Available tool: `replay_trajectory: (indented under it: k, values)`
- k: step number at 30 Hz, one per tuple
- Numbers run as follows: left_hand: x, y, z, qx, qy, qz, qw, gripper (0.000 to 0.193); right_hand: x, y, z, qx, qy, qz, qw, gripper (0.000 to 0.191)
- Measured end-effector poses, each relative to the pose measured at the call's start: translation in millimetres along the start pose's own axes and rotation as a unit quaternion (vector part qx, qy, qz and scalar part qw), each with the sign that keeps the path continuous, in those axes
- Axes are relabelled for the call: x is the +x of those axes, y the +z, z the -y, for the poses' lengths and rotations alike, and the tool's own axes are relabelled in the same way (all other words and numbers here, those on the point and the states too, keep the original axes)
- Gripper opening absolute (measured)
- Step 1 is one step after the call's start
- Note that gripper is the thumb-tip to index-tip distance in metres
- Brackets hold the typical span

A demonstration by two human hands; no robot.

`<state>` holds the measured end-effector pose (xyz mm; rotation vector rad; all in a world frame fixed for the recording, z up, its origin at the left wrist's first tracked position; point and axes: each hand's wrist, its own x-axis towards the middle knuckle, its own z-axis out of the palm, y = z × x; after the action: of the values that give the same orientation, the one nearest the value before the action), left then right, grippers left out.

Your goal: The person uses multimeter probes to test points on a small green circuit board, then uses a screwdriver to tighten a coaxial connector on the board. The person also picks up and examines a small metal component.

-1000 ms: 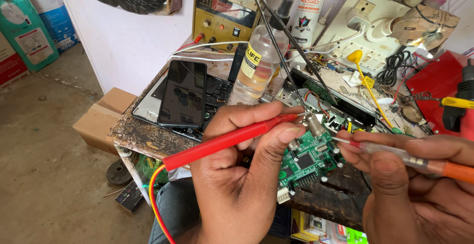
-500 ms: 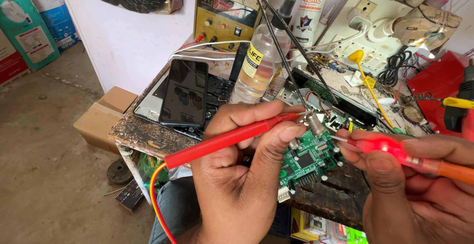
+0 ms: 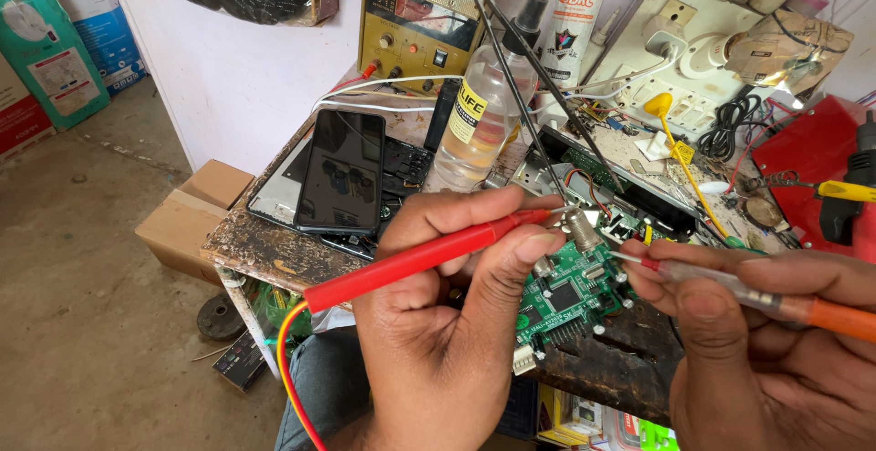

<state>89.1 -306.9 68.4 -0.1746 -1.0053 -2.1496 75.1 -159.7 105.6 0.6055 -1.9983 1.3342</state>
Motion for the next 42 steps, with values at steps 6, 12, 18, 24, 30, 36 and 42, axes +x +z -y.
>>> replay_trajectory:
  k: [6,12,18,24,30,36,42]
  values:
    - [-1.0,-0.8,0.0,-0.001,0.016,0.004,1.000,0.025,-1.3,-0.1,-4.3,0.016,-0.026,0.012,0.999,0.024]
    - [-1.5,-3.6,2.3,0.015,0.022,0.003,1.000,0.025,-1.2,2.7,5.3,-0.002,-0.002,0.002,1.000,0.023]
    - [-1.7,-5.9,6.3,-0.004,0.013,0.007,1.000,0.025,2.3,10.9,11.2,-0.002,0.035,-0.023,0.999,0.026]
    - [-2.0,-7.0,6.6,-0.007,0.023,0.014,1.000,0.025,0.4,9.1,3.7,0.025,0.007,-0.008,1.000,0.025]
    - [-2.2,-7.3,7.0,-0.014,0.025,0.017,0.999,0.025,-0.8,9.3,-3.0,0.054,-0.026,0.008,0.998,0.021]
    - [-2.8,-7.1,8.1,-0.021,0.027,0.018,0.999,0.025,-1.5,7.7,-4.7,0.059,-0.012,-0.007,0.998,0.022]
    - [-3.9,-7.3,10.0,-0.006,0.043,0.019,0.999,0.025,-1.3,3.4,-1.9,0.039,0.008,0.004,0.999,0.021]
